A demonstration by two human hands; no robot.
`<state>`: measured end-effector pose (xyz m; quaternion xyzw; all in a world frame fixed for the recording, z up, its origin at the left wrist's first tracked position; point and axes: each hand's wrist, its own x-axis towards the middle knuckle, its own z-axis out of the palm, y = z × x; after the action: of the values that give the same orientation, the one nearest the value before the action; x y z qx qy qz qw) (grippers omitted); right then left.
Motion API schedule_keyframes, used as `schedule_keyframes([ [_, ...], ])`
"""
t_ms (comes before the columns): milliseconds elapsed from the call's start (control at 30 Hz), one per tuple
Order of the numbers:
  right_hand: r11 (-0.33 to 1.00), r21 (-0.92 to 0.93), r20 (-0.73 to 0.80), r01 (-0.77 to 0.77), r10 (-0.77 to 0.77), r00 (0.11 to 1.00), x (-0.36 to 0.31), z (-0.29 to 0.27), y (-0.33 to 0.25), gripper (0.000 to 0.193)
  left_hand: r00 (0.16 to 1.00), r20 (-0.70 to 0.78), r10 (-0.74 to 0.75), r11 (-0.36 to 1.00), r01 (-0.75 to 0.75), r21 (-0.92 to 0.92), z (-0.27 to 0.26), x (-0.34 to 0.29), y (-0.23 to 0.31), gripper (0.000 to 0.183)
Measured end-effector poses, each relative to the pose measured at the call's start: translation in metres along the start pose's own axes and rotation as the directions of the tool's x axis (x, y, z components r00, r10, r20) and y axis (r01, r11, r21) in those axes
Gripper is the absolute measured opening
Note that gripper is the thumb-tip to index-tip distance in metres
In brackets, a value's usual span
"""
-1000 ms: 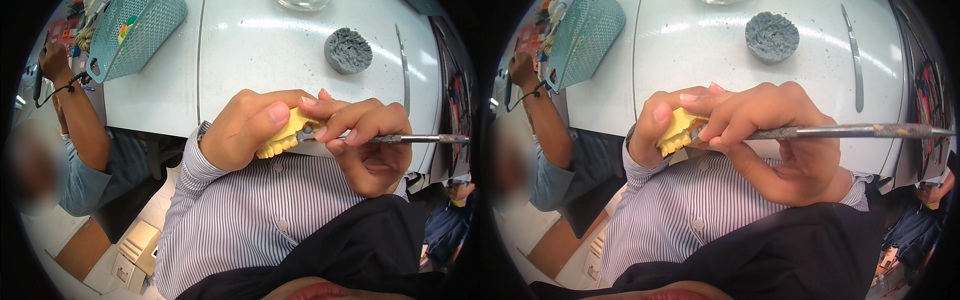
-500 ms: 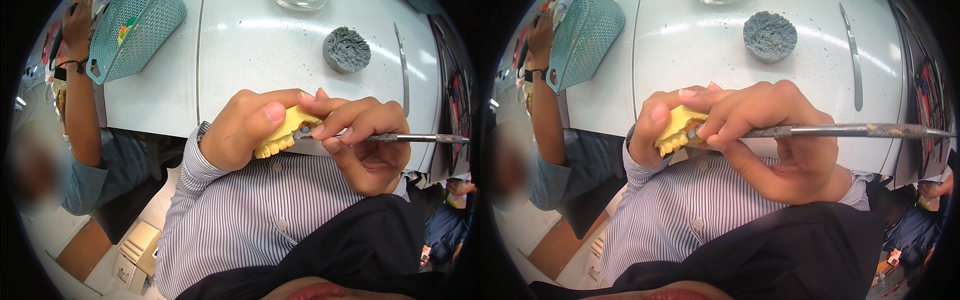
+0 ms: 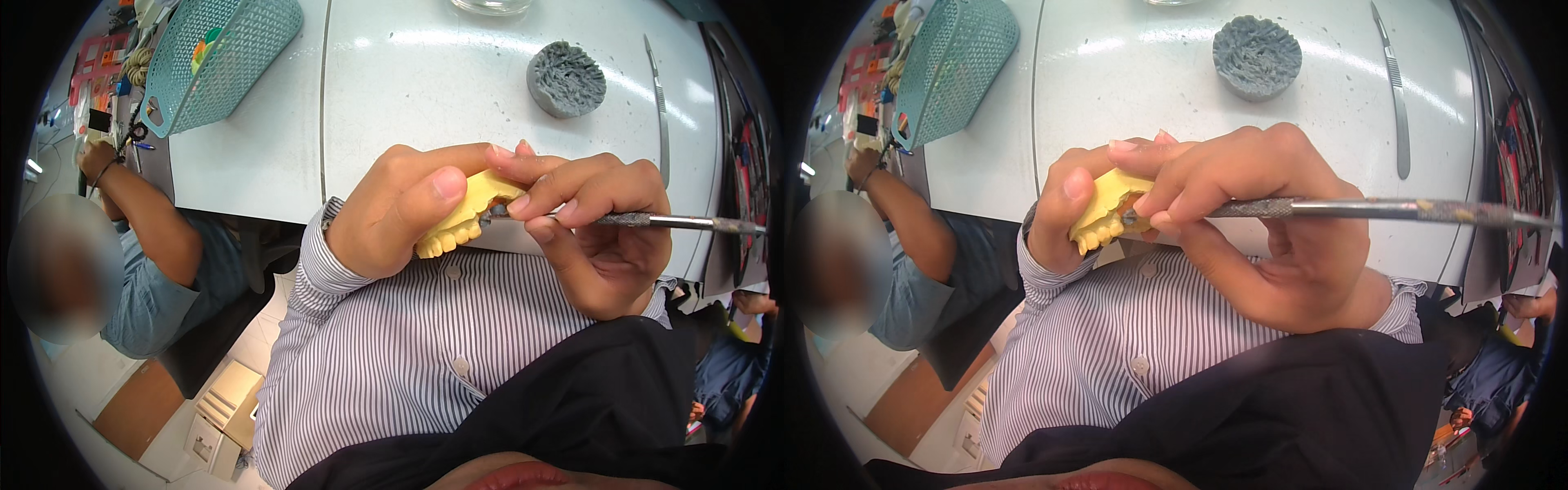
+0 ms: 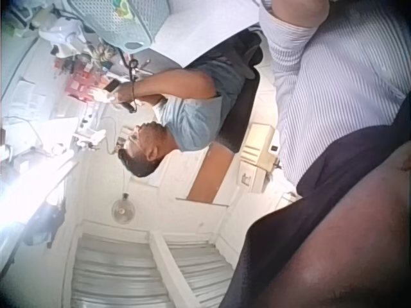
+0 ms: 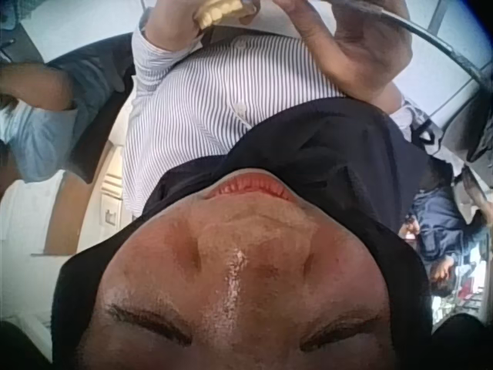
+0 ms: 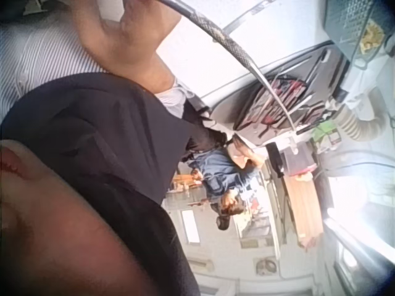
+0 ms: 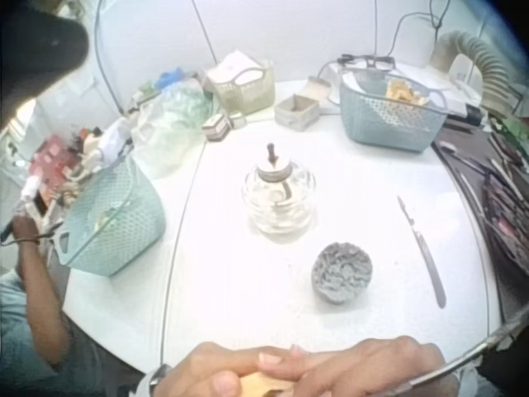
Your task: The person holds a yellow dental model in their left hand and uses a metal carving tool in their right hand to shape and smooth the surface of the model. They rotate the model to access different angles while working on the teeth and gum areas.
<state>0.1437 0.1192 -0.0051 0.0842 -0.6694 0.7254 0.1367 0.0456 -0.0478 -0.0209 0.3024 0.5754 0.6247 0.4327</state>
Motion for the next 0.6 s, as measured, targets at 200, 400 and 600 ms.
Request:
schedule_keyframes([
  [200, 1.0, -0.001, 0.008, 0.001, -0.001, 1.0, -0.0018, -0.0018, 0.0008, 0.027, 0.999, 0.02, 0.029, 0.999, -0.029, 0.025, 0.0018, 0.0021, -0.0021, 0.063],
  [400, 1.0, -0.003, 0.025, -0.003, 0.003, 1.0, -0.0015, -0.0037, 0.0007, 0.027, 0.999, 0.014, 0.04, 0.999, -0.041, 0.031, 0.0029, 0.0024, -0.0037, 0.064],
  [600, 0.999, 0.028, -0.019, -0.02, 0.021, 1.0, -0.0042, -0.0032, -0.0016, 0.026, 0.999, 0.009, 0.039, 0.999, -0.039, 0.016, 0.0076, 0.0031, -0.0006, 0.063],
])
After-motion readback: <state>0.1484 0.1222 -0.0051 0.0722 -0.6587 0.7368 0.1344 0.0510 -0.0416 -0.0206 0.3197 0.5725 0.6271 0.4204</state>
